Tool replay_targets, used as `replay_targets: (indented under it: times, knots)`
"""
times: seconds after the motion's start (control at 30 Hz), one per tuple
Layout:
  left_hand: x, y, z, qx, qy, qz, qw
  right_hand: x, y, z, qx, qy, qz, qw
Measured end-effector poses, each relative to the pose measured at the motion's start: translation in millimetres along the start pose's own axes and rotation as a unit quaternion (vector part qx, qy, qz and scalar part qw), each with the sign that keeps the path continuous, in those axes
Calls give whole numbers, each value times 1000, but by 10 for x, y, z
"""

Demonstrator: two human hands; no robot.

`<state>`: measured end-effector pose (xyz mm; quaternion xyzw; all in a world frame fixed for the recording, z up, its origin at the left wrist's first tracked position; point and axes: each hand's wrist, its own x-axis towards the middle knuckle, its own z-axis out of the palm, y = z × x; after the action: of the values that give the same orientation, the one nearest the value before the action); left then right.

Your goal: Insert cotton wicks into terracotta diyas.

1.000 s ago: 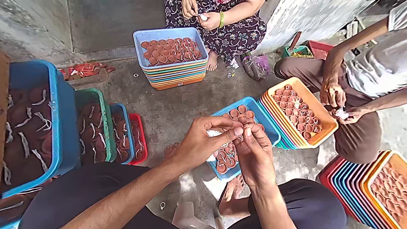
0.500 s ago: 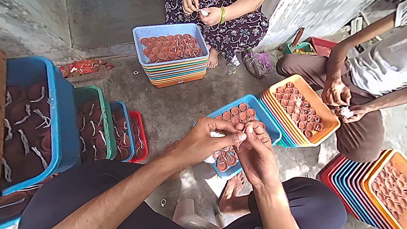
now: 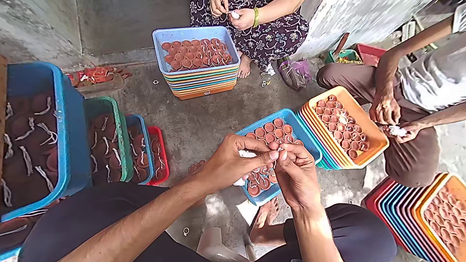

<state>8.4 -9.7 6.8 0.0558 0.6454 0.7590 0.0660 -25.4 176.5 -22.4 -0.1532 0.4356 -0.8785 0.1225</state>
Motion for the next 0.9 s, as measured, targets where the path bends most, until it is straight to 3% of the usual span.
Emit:
replay_targets:
  times: [0.37, 0.73, 0.9]
  knots:
    - [-8, 7, -3, -11, -25, -23, 999, 28, -57, -87, 61, -54, 56, 995]
    - [14, -21, -30, 71, 93, 57, 991, 73, -57, -168, 52, -1, 33, 998]
    - [18, -53, -25, 122, 44, 109, 986, 63, -29, -133, 74, 16, 50, 996]
